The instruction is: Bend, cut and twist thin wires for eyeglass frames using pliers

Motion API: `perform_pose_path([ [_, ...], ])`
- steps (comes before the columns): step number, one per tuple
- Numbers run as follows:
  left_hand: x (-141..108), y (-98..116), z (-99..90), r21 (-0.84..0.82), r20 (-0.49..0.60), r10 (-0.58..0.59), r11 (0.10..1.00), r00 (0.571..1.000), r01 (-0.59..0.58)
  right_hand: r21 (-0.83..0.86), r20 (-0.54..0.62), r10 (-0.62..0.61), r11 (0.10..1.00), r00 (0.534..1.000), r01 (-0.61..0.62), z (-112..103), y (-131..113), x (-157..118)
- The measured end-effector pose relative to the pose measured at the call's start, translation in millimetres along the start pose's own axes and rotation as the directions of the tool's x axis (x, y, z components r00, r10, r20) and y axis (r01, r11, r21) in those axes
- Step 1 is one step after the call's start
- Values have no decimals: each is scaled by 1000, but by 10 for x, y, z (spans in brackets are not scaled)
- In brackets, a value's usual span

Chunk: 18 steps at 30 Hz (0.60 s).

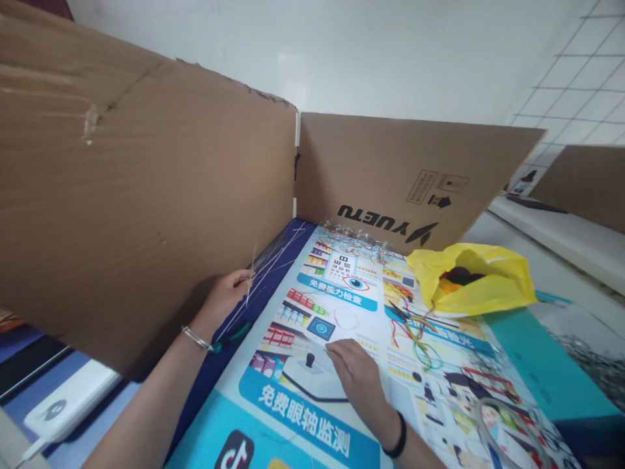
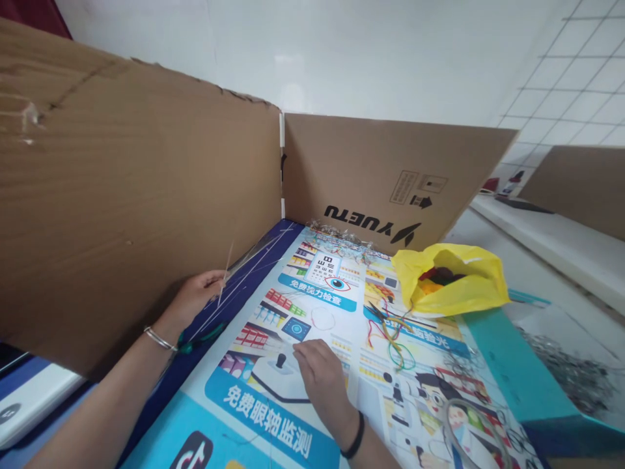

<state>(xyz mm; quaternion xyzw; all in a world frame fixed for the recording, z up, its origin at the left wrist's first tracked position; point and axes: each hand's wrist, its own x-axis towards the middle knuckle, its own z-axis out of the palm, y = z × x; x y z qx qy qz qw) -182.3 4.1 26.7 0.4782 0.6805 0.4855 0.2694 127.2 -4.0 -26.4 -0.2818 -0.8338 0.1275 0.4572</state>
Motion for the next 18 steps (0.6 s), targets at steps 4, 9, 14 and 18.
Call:
perform_pose_path([
  [4,-184,139,283,-421,238,-15,899,971,117,65,4,138,988,990,-138,-23,35,23],
  [9,-479,286,706,-497,433,-6,832,901,244,277,100,496,819,863,-502,-95,-17,124],
  [14,-696,220,1065,-309,553,13,932,833,191,548,224,658,525,719,-651,-154,-46,220],
  [18,-767,161,1189,-242,614,99,968,783,68,567,262,659,486,705,-665,-141,-18,207],
])
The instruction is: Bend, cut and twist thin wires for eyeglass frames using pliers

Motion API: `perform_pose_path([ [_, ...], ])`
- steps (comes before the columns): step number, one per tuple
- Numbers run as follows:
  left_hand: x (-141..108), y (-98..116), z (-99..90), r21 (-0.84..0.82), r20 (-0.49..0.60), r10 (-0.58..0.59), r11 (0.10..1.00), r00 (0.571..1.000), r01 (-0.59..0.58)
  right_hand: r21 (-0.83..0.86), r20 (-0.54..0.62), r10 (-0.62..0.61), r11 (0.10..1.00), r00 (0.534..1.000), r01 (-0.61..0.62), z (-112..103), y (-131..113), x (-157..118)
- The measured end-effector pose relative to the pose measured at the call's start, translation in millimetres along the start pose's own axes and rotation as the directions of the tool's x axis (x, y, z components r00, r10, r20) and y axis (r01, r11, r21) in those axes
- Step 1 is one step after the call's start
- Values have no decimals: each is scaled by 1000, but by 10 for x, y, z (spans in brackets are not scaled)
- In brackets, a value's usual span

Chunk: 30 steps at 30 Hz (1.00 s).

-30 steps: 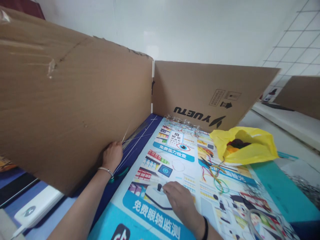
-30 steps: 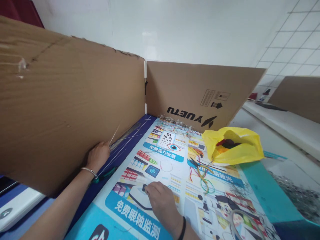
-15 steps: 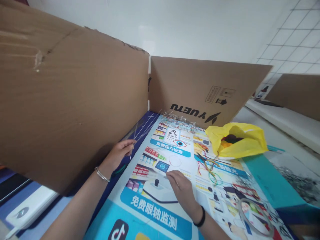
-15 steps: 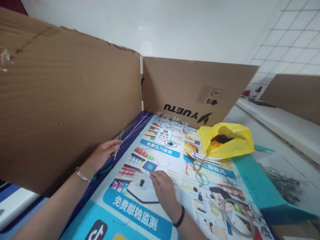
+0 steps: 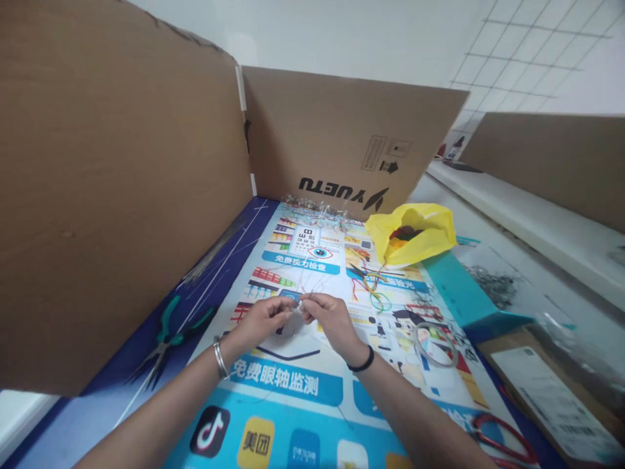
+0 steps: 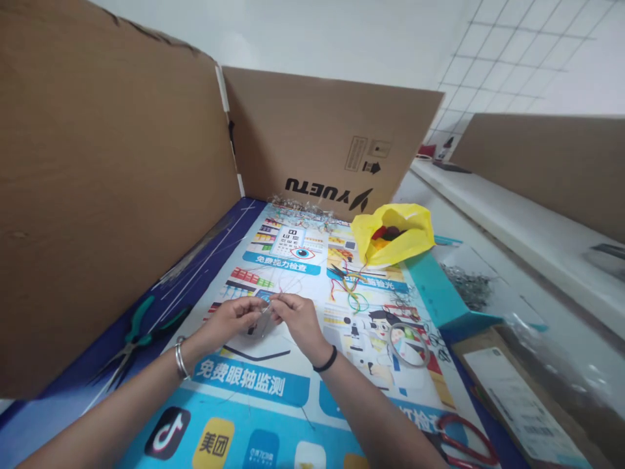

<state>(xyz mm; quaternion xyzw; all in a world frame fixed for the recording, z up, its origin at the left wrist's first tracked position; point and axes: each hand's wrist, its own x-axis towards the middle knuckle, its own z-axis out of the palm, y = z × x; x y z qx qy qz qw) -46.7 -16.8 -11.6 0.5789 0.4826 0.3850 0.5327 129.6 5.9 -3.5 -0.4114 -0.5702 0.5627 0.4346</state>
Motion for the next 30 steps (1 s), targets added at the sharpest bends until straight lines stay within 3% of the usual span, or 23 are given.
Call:
perform_pose_path([
  [4,14,-41,22,83,24,57,995,998,-59,-103,-27,-34,994,999,31,0,45,2],
  [11,38,-95,52,72,122,74,994,990,-83,-127,-8,-57,990,998,55,30,22,-11],
  [16,20,-52,49,117,23,75,990,997,-77,-58,-79,-27,998,997,23,7,-10,-3],
  [19,3,-33,32,183,-65,129,976,990,-115,-133,-79,-60,990,995,49,-23,6,-7],
  [22,-5,-53,10,236,-77,184,958,980,-162,-295,-24,-167,943,986,153,-33,47,-25],
  [26,11,-117,-11,195,-43,92,977,995,-82,-503,72,-339,800,938,327,-13,118,-48],
  [30,35,-122,1,194,-43,55,980,998,-45,-554,169,-392,722,905,416,7,171,-52],
])
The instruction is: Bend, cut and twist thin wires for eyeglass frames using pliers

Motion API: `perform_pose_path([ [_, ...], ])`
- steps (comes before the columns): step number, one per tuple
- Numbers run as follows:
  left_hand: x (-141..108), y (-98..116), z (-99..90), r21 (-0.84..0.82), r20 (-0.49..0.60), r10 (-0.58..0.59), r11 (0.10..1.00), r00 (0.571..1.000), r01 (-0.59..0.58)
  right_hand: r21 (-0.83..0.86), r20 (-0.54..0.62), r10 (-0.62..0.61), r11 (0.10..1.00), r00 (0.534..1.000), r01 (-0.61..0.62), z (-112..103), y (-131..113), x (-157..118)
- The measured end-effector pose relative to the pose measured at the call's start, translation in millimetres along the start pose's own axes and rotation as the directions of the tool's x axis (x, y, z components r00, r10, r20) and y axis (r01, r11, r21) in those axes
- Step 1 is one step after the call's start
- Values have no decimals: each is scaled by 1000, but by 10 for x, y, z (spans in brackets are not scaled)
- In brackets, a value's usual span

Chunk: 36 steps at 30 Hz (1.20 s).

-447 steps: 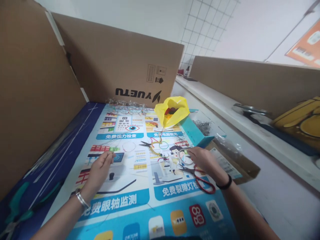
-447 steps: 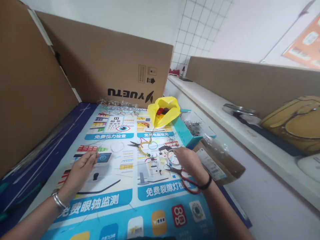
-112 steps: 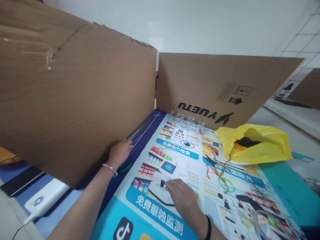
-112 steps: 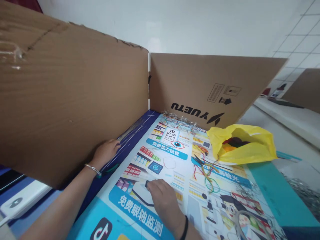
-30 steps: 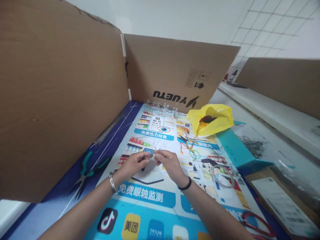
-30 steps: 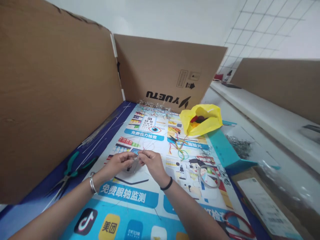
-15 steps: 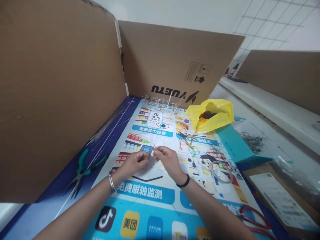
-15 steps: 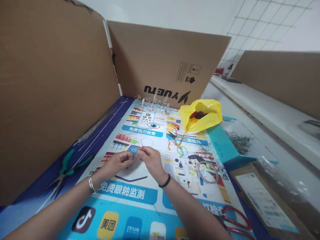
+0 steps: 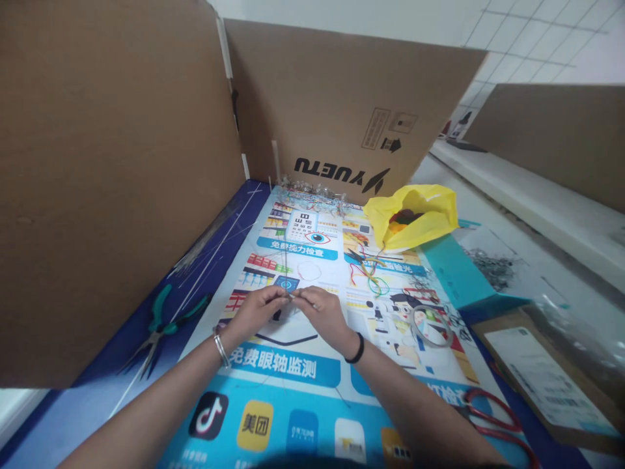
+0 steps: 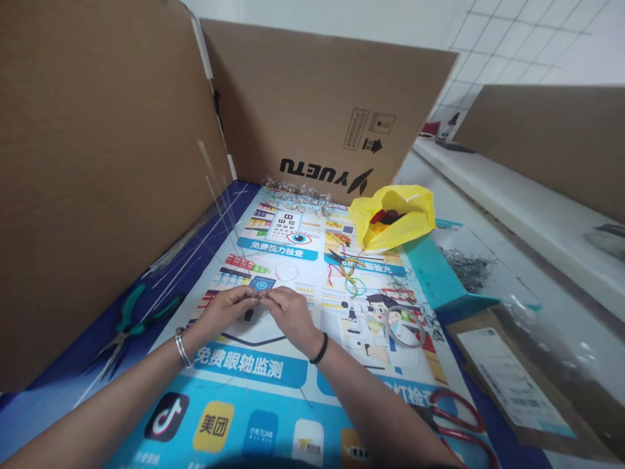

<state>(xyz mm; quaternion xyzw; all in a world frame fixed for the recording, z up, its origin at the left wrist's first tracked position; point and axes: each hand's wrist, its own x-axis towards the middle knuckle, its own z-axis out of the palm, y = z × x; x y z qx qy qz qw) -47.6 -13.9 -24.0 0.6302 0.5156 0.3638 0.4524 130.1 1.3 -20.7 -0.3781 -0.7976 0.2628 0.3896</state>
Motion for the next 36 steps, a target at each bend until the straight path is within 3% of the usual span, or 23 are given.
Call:
perform_pose_path([
  [8,21,42,61,43,92,68,997,994,-72,6,-51,16,1000,999,-16,-42,-40,30],
  [20,41,-3,31,-6,149,11,1000,989,-10,143,-59,-47,988,997,55,-38,-137,54],
  [26,74,-51,-51,100,170,145,982,975,-163,93,11,-58,994,998,57,-20,-78,61],
  [29,88,-66,-60,149,192,139,974,971,-169,101,-12,-57,993,998,58,-3,-46,61],
  [33,86,-24,-34,198,224,218,944,950,-264,79,-20,-67,995,998,69,17,-34,53],
  [36,61,9,16,220,208,191,947,959,-236,83,-22,-26,996,999,28,30,-46,49],
])
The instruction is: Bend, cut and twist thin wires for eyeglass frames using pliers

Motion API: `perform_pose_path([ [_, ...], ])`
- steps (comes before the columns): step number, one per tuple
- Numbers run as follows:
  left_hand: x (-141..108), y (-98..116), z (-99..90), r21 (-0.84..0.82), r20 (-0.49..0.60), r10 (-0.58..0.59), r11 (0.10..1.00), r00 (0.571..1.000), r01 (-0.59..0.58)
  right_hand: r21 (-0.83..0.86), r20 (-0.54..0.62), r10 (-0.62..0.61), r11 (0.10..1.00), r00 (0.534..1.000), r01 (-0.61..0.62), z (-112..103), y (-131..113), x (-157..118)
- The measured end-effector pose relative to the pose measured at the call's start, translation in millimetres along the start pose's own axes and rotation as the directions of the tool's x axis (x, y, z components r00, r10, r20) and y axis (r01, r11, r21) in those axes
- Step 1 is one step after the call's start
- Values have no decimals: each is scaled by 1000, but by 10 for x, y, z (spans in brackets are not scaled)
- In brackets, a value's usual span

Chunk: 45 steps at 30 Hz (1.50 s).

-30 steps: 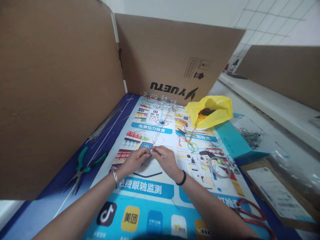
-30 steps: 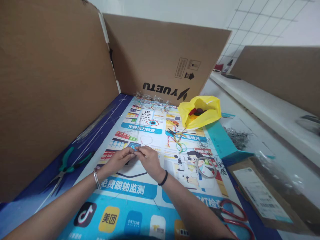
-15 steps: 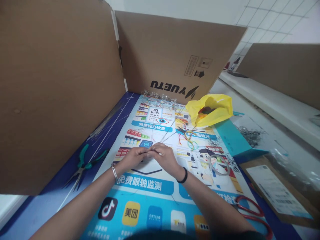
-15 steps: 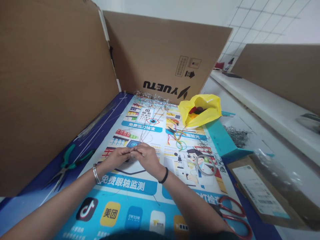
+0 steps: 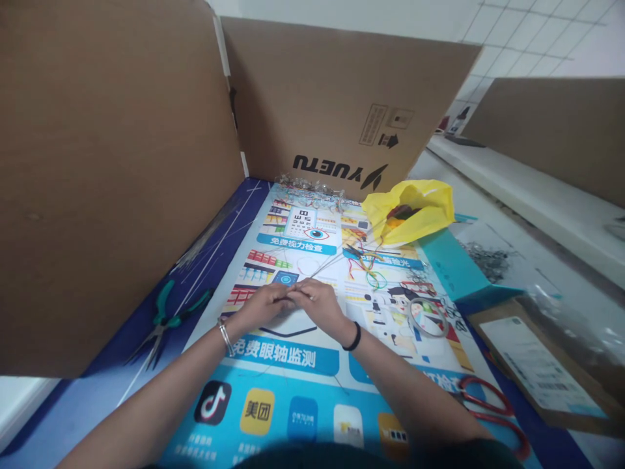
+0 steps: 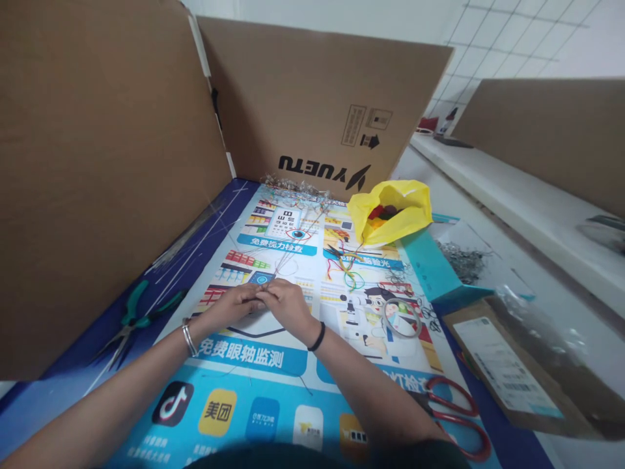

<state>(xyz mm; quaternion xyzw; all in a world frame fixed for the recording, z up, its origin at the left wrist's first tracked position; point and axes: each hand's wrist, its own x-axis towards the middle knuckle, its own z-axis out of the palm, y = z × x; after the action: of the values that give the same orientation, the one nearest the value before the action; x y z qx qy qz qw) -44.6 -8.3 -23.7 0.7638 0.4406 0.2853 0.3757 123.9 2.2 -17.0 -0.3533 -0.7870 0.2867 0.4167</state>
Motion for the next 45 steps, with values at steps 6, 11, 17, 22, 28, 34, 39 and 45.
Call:
perform_pose_path([
  [6,-42,43,100,-66,-7,-85,994,996,84,139,-35,87,987,996,-81,-64,-36,27],
  [11,-39,72,82,114,-38,34,993,999,-29,96,57,75,992,996,-80,-148,-75,59],
  [17,-36,14,88,179,5,66,982,998,-66,-12,107,48,999,993,-46,-141,-118,58],
  [22,-27,-75,118,176,-38,78,982,996,-71,-129,165,42,991,985,-21,-134,-170,34],
  [28,-10,-85,114,105,-43,64,993,997,-59,-264,177,82,964,981,-33,-127,-197,15],
  [34,-39,-15,-1,-201,54,-43,978,998,53,-227,223,65,974,973,-13,-133,-175,25],
  [39,-88,7,-26,-300,-9,-186,938,982,175,-211,228,31,977,973,18,-143,-206,11],
  [45,-103,-26,-31,-202,-12,-116,973,993,111,-183,194,-26,981,981,62,-106,-222,-22],
])
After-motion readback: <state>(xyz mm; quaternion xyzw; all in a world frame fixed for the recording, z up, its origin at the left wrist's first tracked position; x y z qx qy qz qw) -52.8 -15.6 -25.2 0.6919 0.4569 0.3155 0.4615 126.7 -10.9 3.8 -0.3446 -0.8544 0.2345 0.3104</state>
